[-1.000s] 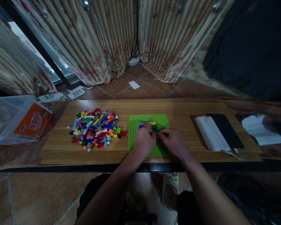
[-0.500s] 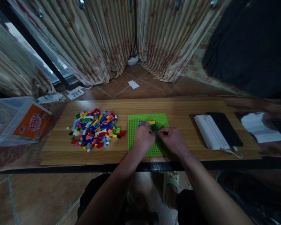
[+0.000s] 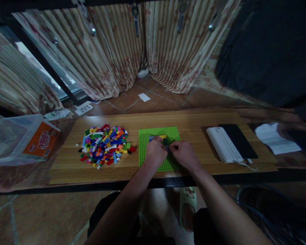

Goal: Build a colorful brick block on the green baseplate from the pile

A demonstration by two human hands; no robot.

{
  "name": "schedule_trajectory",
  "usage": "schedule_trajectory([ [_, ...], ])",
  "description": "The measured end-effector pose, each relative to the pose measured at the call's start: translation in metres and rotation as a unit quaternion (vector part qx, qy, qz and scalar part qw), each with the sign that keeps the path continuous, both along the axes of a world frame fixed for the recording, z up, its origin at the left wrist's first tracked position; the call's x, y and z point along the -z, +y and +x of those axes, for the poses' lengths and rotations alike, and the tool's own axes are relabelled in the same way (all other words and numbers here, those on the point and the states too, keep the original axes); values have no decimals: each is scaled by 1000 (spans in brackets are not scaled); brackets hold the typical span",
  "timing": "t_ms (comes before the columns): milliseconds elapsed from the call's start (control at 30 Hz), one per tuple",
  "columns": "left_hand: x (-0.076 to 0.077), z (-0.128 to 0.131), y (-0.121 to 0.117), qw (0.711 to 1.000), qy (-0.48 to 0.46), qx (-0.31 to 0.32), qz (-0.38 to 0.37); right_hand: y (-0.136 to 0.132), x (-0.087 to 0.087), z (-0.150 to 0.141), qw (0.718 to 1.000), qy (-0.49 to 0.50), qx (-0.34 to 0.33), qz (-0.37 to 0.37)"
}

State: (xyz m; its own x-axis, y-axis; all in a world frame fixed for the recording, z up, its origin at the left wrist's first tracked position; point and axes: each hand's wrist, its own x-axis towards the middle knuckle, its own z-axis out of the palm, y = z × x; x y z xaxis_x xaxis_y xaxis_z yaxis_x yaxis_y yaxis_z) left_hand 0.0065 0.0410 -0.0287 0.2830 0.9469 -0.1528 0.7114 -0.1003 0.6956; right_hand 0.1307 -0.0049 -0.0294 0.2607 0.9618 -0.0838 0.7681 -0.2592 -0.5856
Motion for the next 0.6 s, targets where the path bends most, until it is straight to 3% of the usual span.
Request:
schedule_trajectory([
  [300, -10, -11, 0, 998, -23, 30, -48, -4, -8, 11, 998, 36, -46, -9],
  [600, -8, -6, -2, 997, 6, 51, -50, -4, -8, 11, 997, 20, -67, -17],
])
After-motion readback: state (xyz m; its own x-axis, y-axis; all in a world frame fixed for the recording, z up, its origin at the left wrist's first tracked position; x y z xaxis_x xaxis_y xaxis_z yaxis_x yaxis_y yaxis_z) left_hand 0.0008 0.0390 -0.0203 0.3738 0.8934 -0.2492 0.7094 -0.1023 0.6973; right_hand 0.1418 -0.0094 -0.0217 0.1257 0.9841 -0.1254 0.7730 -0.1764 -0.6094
